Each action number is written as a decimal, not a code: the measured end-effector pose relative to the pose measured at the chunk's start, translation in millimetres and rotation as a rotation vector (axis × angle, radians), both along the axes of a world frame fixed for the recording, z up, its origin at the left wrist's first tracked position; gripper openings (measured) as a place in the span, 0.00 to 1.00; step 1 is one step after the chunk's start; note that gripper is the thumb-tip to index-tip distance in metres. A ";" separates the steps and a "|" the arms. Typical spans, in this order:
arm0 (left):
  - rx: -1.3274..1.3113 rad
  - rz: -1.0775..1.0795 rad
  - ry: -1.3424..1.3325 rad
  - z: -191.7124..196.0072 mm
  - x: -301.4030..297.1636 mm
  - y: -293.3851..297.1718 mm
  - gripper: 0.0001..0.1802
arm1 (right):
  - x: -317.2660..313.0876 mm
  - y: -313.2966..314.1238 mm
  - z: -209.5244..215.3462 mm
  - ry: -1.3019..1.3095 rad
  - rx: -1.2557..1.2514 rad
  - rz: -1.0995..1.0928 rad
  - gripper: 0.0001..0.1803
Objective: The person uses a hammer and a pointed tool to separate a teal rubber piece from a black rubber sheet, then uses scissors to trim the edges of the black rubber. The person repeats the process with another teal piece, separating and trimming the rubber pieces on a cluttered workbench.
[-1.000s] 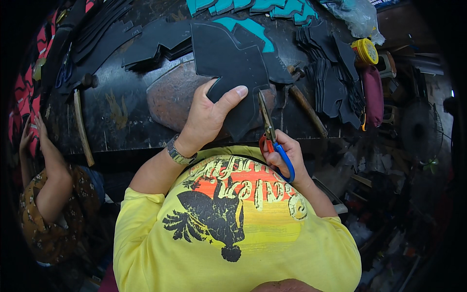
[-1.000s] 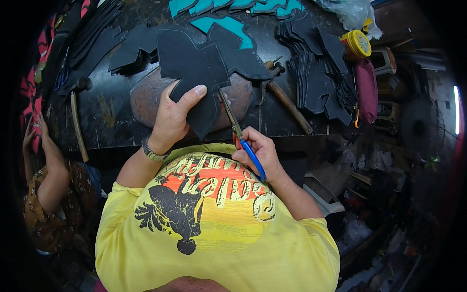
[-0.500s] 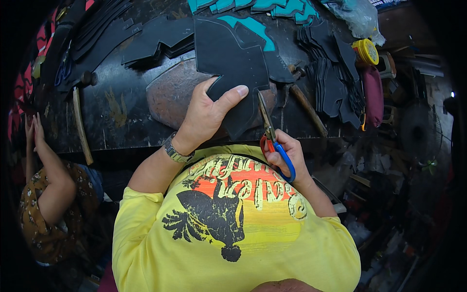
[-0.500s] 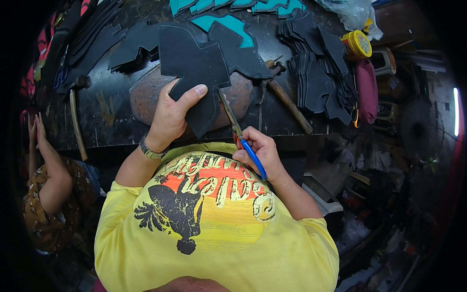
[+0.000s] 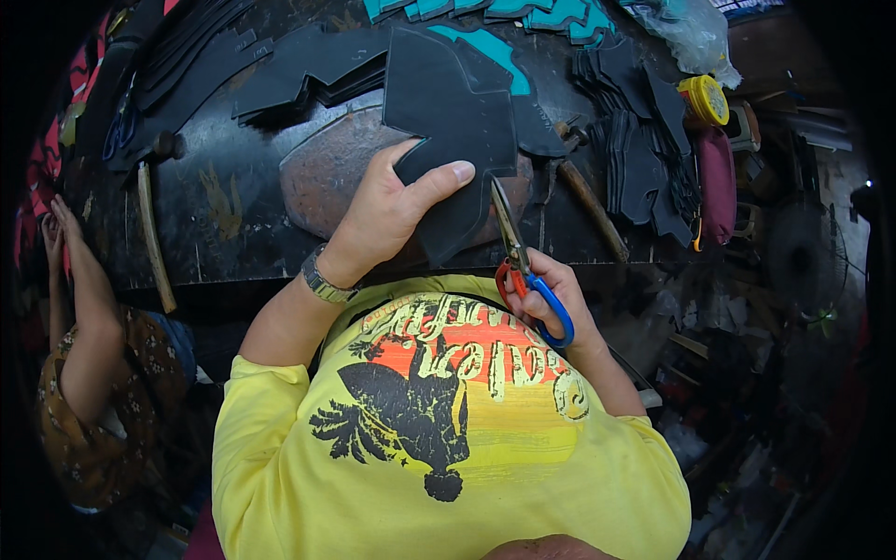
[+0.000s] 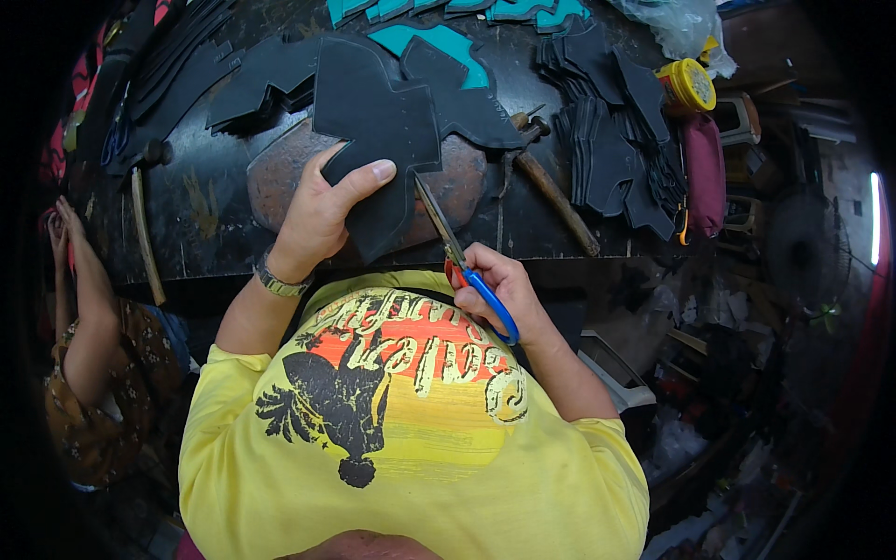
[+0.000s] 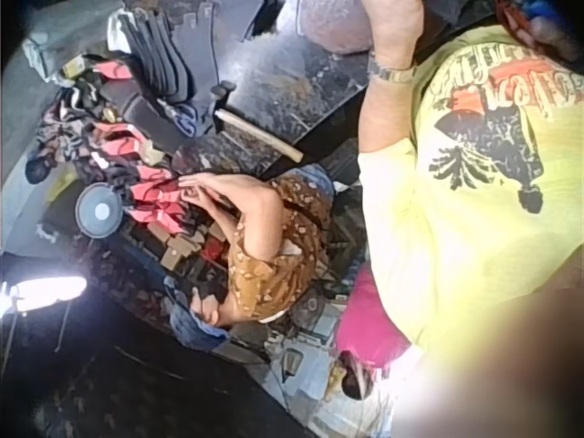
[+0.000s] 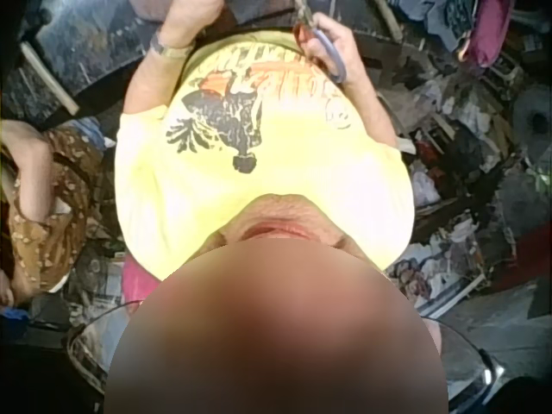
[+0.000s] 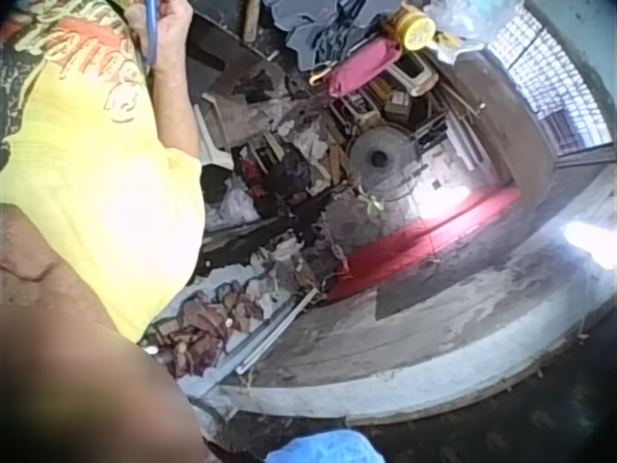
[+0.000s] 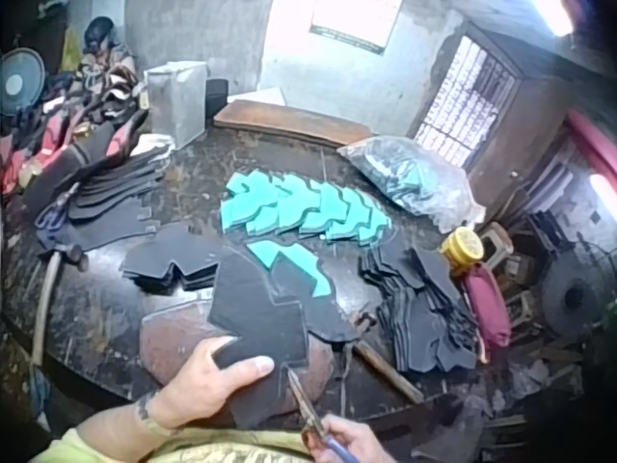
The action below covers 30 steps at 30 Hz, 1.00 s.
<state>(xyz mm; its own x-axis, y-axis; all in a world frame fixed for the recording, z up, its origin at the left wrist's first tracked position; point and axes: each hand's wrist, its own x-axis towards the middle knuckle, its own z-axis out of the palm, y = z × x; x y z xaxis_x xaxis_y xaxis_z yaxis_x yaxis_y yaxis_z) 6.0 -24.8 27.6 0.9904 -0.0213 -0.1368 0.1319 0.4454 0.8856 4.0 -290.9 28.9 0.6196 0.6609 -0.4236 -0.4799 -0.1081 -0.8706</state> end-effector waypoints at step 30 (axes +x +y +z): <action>-0.084 -0.091 0.058 6.4 7.8 10.5 0.17 | 4.5 0.5 -3.7 -0.148 -0.057 0.036 0.17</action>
